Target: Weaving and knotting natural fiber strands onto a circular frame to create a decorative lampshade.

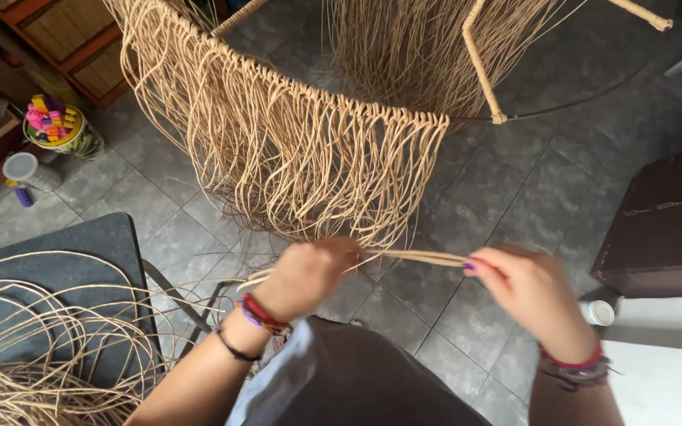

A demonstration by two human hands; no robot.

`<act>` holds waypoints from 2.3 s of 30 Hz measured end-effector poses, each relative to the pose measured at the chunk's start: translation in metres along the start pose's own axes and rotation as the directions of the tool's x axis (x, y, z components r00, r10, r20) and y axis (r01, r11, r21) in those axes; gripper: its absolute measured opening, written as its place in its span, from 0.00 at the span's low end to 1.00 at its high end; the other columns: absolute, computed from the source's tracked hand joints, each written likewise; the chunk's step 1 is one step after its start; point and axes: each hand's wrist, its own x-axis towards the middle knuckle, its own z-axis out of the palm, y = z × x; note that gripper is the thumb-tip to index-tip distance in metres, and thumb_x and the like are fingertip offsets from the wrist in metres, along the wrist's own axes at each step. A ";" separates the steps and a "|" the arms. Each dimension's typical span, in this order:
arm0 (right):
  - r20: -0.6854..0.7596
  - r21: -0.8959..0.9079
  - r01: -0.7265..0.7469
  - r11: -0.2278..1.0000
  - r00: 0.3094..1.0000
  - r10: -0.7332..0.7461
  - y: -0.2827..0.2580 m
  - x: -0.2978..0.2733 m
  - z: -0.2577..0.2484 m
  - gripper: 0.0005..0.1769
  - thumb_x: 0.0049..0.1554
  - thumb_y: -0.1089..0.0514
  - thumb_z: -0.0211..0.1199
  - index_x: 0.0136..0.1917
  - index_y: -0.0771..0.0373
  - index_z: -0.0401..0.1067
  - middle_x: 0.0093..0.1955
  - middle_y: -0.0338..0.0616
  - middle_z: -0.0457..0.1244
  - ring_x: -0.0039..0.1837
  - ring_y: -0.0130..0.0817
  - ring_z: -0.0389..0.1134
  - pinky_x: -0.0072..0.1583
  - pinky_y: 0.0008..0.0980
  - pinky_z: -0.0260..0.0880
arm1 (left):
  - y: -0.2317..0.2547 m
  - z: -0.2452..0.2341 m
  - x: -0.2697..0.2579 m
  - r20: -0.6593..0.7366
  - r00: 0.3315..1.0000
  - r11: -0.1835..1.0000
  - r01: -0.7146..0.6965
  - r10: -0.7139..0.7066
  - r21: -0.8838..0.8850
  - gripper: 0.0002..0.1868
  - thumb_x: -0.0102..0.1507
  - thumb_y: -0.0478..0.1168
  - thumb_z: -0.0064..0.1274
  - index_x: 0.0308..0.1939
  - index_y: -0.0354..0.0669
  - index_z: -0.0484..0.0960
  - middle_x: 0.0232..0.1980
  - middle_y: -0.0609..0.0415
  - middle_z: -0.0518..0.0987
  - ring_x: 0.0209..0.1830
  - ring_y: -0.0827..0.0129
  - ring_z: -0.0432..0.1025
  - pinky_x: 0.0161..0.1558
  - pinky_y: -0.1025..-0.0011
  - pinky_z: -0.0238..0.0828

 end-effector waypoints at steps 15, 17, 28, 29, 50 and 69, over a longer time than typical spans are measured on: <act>0.081 -0.019 0.131 0.991 0.988 -0.129 0.008 0.007 0.003 0.07 0.60 0.51 0.61 0.44 0.50 0.79 0.33 0.28 0.70 0.30 0.25 0.68 0.35 0.32 0.64 | 0.022 0.021 -0.005 -0.041 0.996 0.996 -0.075 0.077 0.041 0.12 0.73 0.40 0.41 0.41 0.46 0.80 0.23 0.60 0.76 0.12 0.67 0.67 0.13 0.63 0.66; 0.076 -0.008 0.255 0.967 0.964 -0.254 -0.013 0.013 0.013 0.07 0.59 0.47 0.62 0.44 0.46 0.78 0.40 0.27 0.71 0.37 0.32 0.72 0.39 0.38 0.66 | 0.045 0.043 0.002 -0.143 0.913 0.913 -0.350 0.382 0.209 0.30 0.66 0.55 0.56 0.66 0.42 0.71 0.42 0.55 0.81 0.24 0.61 0.74 0.15 0.61 0.61; 0.227 0.164 0.222 0.961 0.940 -0.256 0.039 0.019 -0.003 0.09 0.63 0.56 0.53 0.44 0.54 0.73 0.40 0.29 0.71 0.40 0.28 0.74 0.45 0.28 0.68 | 0.028 -0.005 -0.010 -0.146 0.984 0.983 -0.078 0.103 0.165 0.05 0.71 0.43 0.47 0.42 0.50 0.75 0.21 0.57 0.75 0.13 0.59 0.71 0.14 0.57 0.68; 0.239 0.135 0.240 0.961 0.934 -0.266 0.034 0.017 -0.003 0.09 0.63 0.56 0.51 0.42 0.52 0.71 0.37 0.28 0.70 0.37 0.29 0.72 0.43 0.30 0.66 | 0.023 -0.010 -0.013 -0.173 0.979 0.980 -0.073 0.105 0.185 0.04 0.70 0.41 0.48 0.44 0.50 0.79 0.21 0.58 0.76 0.13 0.61 0.72 0.14 0.58 0.69; 0.345 0.170 0.217 0.961 0.900 -0.264 0.041 0.010 0.025 0.11 0.63 0.60 0.51 0.60 0.55 0.62 0.36 0.38 0.67 0.30 0.35 0.66 0.35 0.32 0.60 | 0.003 -0.079 -0.003 -0.161 0.987 1.000 -0.025 0.023 -0.013 0.07 0.70 0.39 0.47 0.44 0.45 0.81 0.28 0.56 0.83 0.20 0.64 0.76 0.24 0.63 0.75; -0.119 0.143 0.668 0.730 0.744 -0.658 0.121 0.098 -0.026 0.10 0.62 0.65 0.56 0.55 0.62 0.75 0.43 0.48 0.71 0.45 0.45 0.75 0.47 0.38 0.77 | 0.044 -0.039 0.035 -0.102 0.987 0.988 0.118 -0.128 -0.097 0.13 0.67 0.36 0.45 0.52 0.39 0.82 0.35 0.39 0.87 0.34 0.42 0.82 0.37 0.47 0.79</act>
